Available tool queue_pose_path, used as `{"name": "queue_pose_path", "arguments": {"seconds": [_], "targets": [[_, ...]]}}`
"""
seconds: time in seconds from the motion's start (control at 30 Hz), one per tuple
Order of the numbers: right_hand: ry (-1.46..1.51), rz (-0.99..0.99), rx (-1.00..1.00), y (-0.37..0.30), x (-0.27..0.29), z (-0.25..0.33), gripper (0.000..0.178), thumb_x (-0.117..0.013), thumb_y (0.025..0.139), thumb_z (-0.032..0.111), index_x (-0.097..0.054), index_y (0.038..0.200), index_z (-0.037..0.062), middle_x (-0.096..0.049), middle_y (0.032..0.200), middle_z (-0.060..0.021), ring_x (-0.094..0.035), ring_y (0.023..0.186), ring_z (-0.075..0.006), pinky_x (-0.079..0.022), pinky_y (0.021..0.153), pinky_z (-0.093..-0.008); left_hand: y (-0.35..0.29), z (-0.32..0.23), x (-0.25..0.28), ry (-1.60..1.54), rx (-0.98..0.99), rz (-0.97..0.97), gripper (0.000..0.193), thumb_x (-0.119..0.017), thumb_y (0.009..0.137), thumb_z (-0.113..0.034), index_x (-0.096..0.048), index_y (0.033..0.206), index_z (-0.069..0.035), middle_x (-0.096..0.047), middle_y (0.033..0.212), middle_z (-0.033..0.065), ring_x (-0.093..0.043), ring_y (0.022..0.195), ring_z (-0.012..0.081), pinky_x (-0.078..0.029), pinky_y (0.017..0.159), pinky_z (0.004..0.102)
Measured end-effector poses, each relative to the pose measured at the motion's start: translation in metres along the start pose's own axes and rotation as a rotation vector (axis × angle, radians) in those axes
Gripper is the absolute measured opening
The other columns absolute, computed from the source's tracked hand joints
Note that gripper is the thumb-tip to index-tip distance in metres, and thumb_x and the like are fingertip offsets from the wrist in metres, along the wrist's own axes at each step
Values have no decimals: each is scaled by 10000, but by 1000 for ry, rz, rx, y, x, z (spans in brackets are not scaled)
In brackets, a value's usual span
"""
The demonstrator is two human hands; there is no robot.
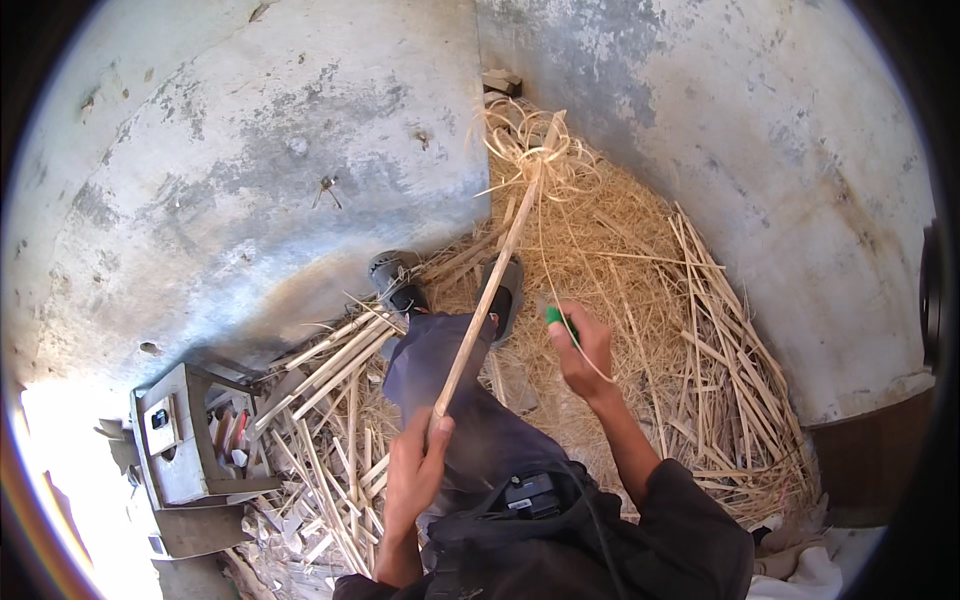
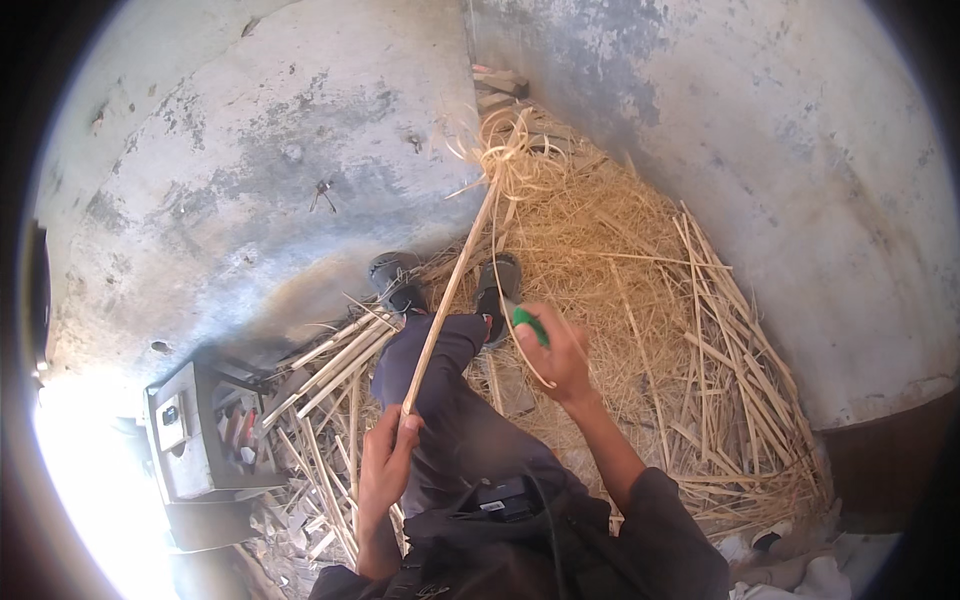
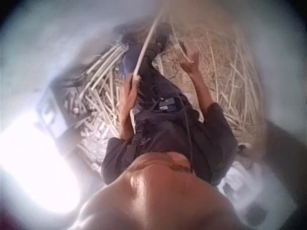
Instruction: The person shaves a long thin wooden rod with a small green utility knife while sitting among wood shavings.
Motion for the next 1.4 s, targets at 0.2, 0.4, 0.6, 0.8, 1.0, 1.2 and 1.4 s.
{"name": "queue_pose_path", "arguments": {"seconds": [0.2, 0.4, 0.6, 0.8, 1.0, 1.2, 1.4], "targets": [[152, 157, 257, -22, -27, 35, 271, -745, 1017, 253, -737, 1171, 29, -762, 962, -123, -757, 747, -268, -581, 630, -362, 11, 4, -18, -226, 53, 160, 382, -465, 1192, -340, -654, 1077, -28, -486, 728, -16, -419, 630, 78, -341, 576, 287], [-48, 214, 383, -25, -30, 46, 309, -800, 976, 346, -769, 1139, 85, -719, 861, -45, -737, 683, -233, -566, 567, -361, 13, 0, -23, -276, 139, 207, 411, -405, 1213, -312, -621, 1010, -26, -482, 704, -3, -425, 621, 87, -361, 580, 313], [-81, 200, 384, -24, -26, 54, 304, -811, 959, 338, -790, 1117, 80, -706, 804, -60, -702, 619, -247, -536, 532, -377, 15, 1, -26, -212, 72, 190, 406, -392, 1214, -295, -606, 1005, -21, -491, 707, 39, -464, 637, 150, -399, 617, 365], [-112, 218, 397, -28, -30, 55, 281, -836, 923, 336, -810, 1096, 116, -715, 788, -39, -709, 617, -228, -546, 535, -368, 18, -4, -26, -152, 24, 156, 407, -397, 1212, -295, -597, 1003, -10, -531, 710, 102, -520, 636, 243, -424, 639, 411], [-126, 168, 444, -25, -29, 59, 261, -832, 923, 321, -786, 1095, 129, -663, 758, -8, -691, 598, -200, -540, 522, -347, 17, -6, -25, -114, -7, 139, 423, -393, 1212, -301, -599, 998, 0, -551, 716, 127, -551, 639, 286, -431, 645, 430], [-182, 130, 416, -15, -18, 57, 266, -832, 914, 326, -797, 1088, 127, -664, 754, 2, -690, 606, -188, -538, 528, -341, 12, -12, -22, -69, 7, 137, 429, -390, 1211, -302, -602, 998, 4, -555, 711, 143, -562, 631, 321, -435, 638, 443], [-194, 102, 419, -16, -16, 54, 272, -835, 904, 334, -802, 1088, 136, -667, 752, 7, -692, 611, -182, -538, 533, -338, 12, -17, -23, -12, -63, 109, 446, -376, 1214, -331, -598, 997, -11, -536, 708, 120, -538, 635, 277, -426, 626, 421]]}}
Point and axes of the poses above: each hand's wrist, its own y-axis towards the middle knuckle, its own x-axis out of the back of the hand, z = x × y, the point moved 4 cm from there along y, towards the middle knuckle
